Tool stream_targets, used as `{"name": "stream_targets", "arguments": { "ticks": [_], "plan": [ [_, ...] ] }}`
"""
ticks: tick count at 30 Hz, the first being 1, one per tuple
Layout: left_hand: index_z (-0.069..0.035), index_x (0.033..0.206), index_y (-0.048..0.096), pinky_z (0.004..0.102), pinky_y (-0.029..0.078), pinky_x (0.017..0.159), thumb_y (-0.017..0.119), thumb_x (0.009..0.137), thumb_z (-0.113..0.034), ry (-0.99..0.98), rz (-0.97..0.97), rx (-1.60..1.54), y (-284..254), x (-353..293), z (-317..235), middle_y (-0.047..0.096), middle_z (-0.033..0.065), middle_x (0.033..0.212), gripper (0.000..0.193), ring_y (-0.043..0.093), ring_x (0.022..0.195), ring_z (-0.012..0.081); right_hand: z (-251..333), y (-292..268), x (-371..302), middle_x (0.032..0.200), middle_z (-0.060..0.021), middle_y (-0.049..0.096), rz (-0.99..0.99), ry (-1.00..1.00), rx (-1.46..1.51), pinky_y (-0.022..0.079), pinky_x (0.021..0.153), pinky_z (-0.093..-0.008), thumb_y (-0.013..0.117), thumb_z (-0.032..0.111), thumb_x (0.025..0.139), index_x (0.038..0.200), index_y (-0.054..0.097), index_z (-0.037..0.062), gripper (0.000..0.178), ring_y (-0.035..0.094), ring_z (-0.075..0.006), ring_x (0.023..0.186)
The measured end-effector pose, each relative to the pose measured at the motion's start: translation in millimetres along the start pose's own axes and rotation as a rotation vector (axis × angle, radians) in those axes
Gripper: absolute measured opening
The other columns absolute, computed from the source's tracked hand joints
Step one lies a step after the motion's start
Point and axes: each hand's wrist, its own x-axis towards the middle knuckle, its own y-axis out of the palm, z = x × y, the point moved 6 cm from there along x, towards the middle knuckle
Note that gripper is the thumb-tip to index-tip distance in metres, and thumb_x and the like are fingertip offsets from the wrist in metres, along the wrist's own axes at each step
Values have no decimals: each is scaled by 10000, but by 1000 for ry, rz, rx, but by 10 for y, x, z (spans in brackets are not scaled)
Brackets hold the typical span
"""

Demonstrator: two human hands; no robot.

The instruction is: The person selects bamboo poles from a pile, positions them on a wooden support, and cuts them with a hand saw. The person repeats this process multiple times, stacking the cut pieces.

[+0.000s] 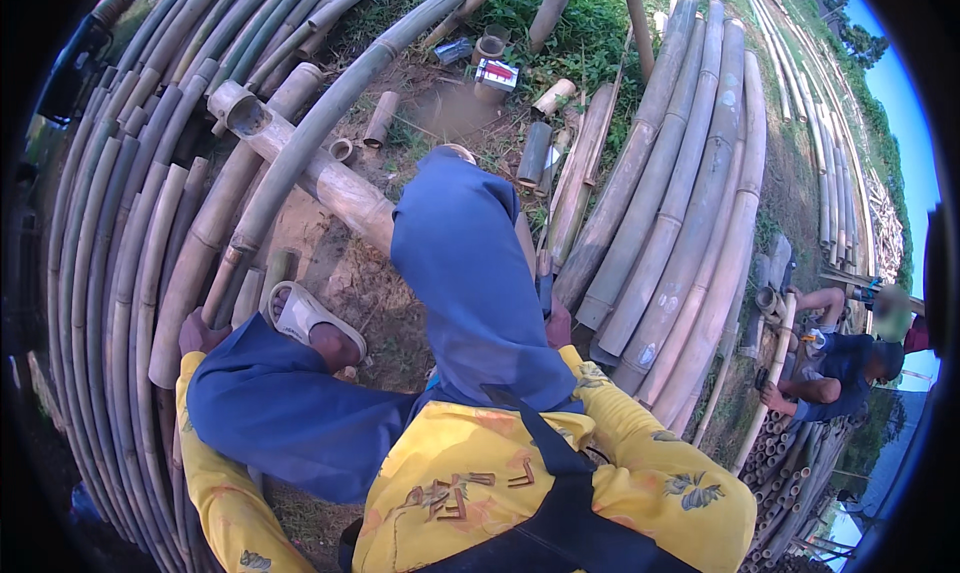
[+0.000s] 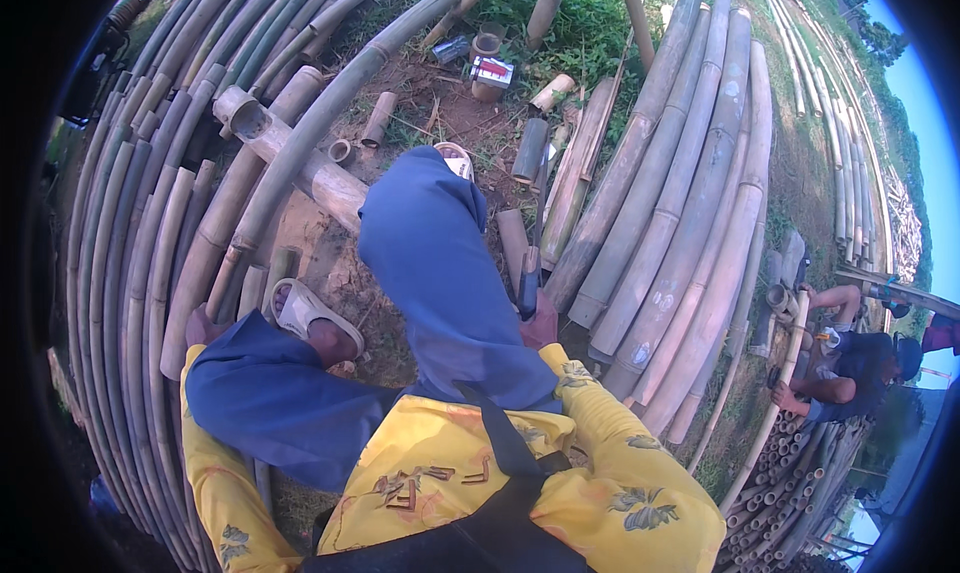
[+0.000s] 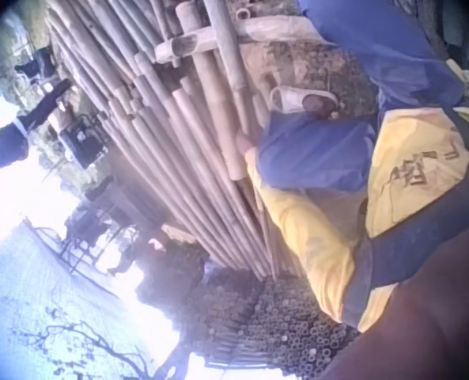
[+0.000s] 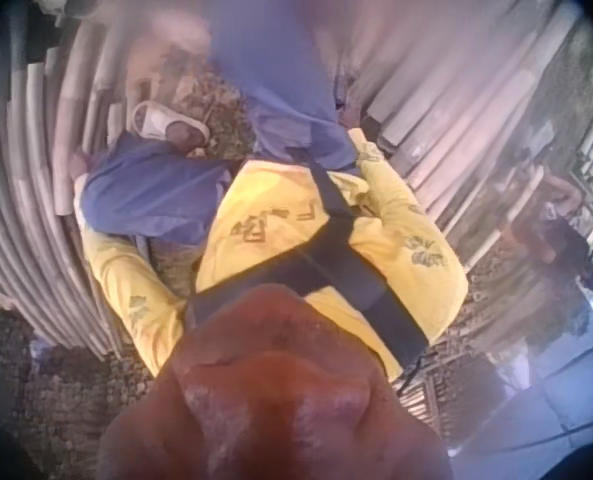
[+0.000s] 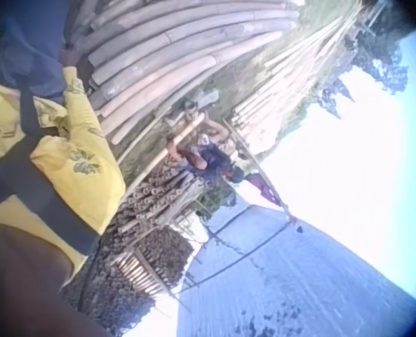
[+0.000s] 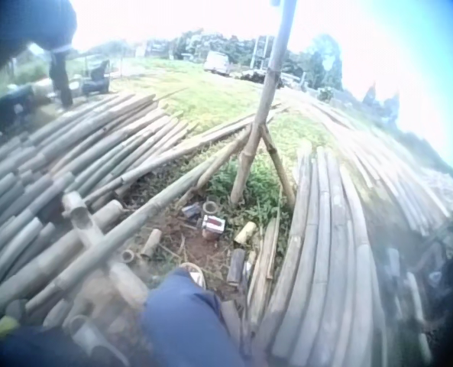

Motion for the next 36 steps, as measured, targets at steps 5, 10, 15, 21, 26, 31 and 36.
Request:
{"name": "stream_targets", "arguments": {
  "ticks": [5, 10, 15, 21, 26, 31, 36],
  "plan": [
    [-41, 1076, 697, 494, 562, 888, 826, 625, -381, -28, -18, 32, 31, -96, 125, 728, 236, 1002, 579, 700, 990, 404, 948, -990, -186, 697, -27, 595, -280, 214, 325, 455, 622, -300, 749, 120, 890, 836, 626, 2, 179, 541, -117, 643],
    [-17, 1116, 693, 485, 555, 912, 794, 655, -389, -33, 29, 75, -162, -109, -145, 722, 238, 1055, 601, 693, 1012, 411, 2408, -1946, -400, 680, -37, 573, -251, -310, 164, 439, 581, -280, 681, 76, 910, 823, 594, 0, 145, 528, -121, 605],
    [-13, 1125, 695, 475, 545, 931, 792, 647, -378, -50, 75, 2, -147, -139, -100, 715, 239, 1080, 609, 686, 1033, 408, 3485, -1594, -231, 754, -111, 585, 92, -568, 371, 496, 671, -332, 616, 37, 881, 921, 558, -29, 97, 580, -204, 689],
    [-2, 1135, 684, 488, 539, 923, 793, 648, -371, -68, 93, -38, -132, -203, -131, 708, 247, 1096, 620, 675, 1041, 424, 3676, 83, -51, 783, -26, 615, 444, -328, 562, 477, 634, -253, 745, 15, 892, 961, 638, -23, 133, 563, -82, 704],
    [-1, 1151, 678, 488, 538, 926, 792, 661, -365, -68, 83, -17, -160, -192, -170, 708, 249, 1086, 621, 672, 1047, 425, 3319, 1042, -270, 765, 13, 605, 528, -417, 482, 445, 582, -221, 731, 12, 913, 1017, 652, -6, 132, 539, -54, 651],
    [-13, 1187, 677, 490, 536, 931, 801, 650, -369, -76, 88, -17, -97, -185, -103, 708, 248, 1085, 656, 673, 1049, 418, 3406, 1208, -414, 727, -39, 599, 571, -403, 423, 454, 603, -292, 764, 47, 875, 955, 637, -3, 158, 547, -125, 638],
    [-19, 1178, 682, 489, 539, 923, 801, 649, -372, -75, 87, -25, -143, -197, -159, 712, 238, 1085, 647, 677, 1041, 413, 3312, 1161, -522, 715, -58, 601, 546, -416, 398, 460, 602, -315, 750, 27, 869, 922, 629, 18, 132, 558, -154, 621]
  ]
}}
